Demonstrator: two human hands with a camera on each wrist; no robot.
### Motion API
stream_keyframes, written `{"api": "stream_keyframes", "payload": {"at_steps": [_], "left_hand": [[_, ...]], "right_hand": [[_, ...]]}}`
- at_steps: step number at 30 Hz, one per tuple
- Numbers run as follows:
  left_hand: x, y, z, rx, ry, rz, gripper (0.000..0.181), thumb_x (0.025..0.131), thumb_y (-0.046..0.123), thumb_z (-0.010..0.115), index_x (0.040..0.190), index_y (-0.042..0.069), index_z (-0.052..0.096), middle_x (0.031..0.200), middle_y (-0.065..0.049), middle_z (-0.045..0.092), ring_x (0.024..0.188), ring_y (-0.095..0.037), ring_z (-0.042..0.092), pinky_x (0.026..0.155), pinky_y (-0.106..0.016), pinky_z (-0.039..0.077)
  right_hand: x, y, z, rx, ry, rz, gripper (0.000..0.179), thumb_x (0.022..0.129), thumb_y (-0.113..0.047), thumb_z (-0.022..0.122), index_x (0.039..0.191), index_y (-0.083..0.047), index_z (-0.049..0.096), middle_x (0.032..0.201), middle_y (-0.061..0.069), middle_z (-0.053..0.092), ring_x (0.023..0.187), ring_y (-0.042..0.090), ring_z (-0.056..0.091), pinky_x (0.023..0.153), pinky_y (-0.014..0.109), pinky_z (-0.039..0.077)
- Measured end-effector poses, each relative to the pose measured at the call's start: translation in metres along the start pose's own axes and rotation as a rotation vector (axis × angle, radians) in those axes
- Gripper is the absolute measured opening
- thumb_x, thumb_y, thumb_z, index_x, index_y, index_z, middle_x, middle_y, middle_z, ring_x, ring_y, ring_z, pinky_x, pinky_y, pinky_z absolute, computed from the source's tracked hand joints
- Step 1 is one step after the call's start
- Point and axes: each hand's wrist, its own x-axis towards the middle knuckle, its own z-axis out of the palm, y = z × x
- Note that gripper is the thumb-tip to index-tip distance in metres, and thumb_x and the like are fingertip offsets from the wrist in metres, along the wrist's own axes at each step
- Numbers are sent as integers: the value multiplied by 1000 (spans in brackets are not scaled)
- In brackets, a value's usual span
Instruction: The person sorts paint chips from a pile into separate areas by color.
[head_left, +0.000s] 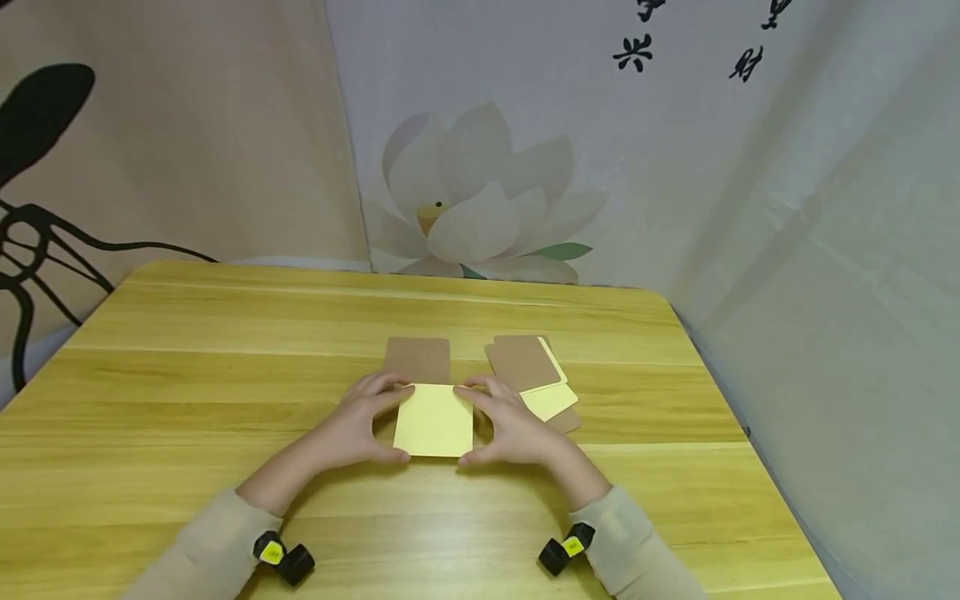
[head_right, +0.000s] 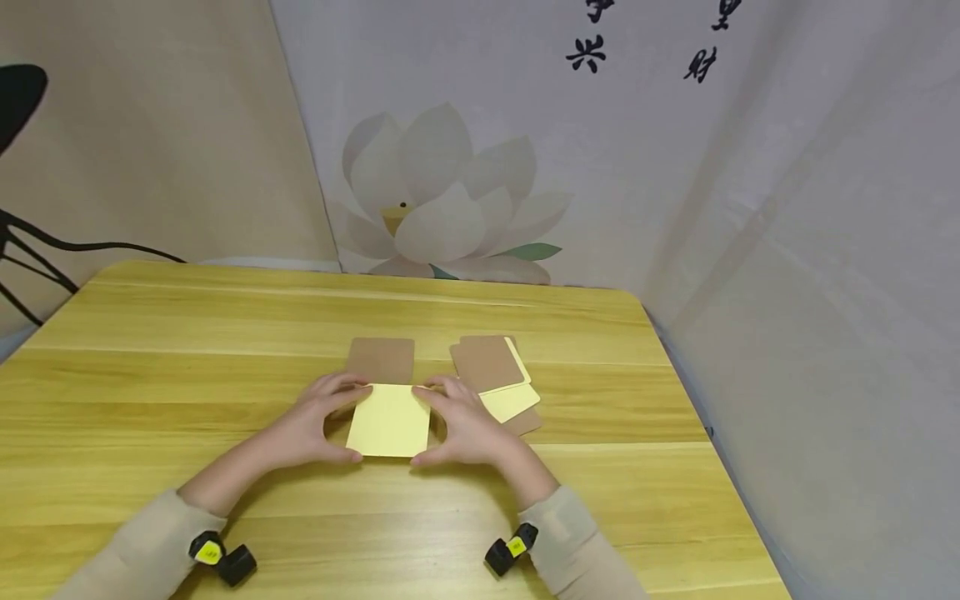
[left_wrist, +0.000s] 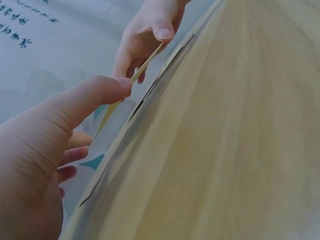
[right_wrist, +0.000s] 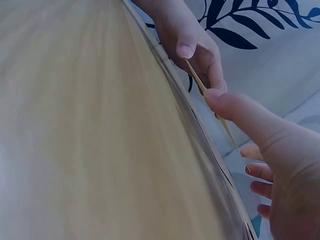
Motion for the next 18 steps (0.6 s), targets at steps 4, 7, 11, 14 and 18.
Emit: {"api": "stream_keyframes", "payload": {"at_steps": [4,7,11,14,18], "left_hand": [[-7,-4,-5,1,-4,8,98,61,44,88,140,2,48,143,-13,40,132,-37,27,100,-64,21],[-12,-6,-8,0,-15,0,98,62,46,87,140,2,48,144,-12,39,133,-36,26,100,-65,22],[-18,-8,-12,-5,-31,-23,98,62,46,87,141,2,47,145,-11,38,133,-35,26,100,-64,24],[-23,-9,-15,-9,-46,-39,98,63,46,86,141,2,46,146,-11,36,134,-37,25,98,-66,26],[-28,-11,-17,-11,-66,-59,97,64,47,85,141,2,46,147,-12,35,134,-39,22,97,-68,26]], "right_hand": [[4,-6,6,-15,0,-2,101,67,-50,83,150,-18,35,150,6,27,138,22,20,107,50,23],[7,-10,10,-47,9,-11,101,67,-52,83,149,-18,35,149,5,28,136,22,24,106,48,27],[9,-16,14,-114,21,-14,102,66,-59,79,149,-19,36,148,2,31,134,20,28,106,45,29],[11,-21,19,-139,26,-5,102,66,-64,77,149,-20,36,147,0,32,133,20,30,106,45,29],[12,-24,25,-100,17,12,102,67,-61,77,149,-18,35,149,1,30,135,21,28,108,48,26]]}}
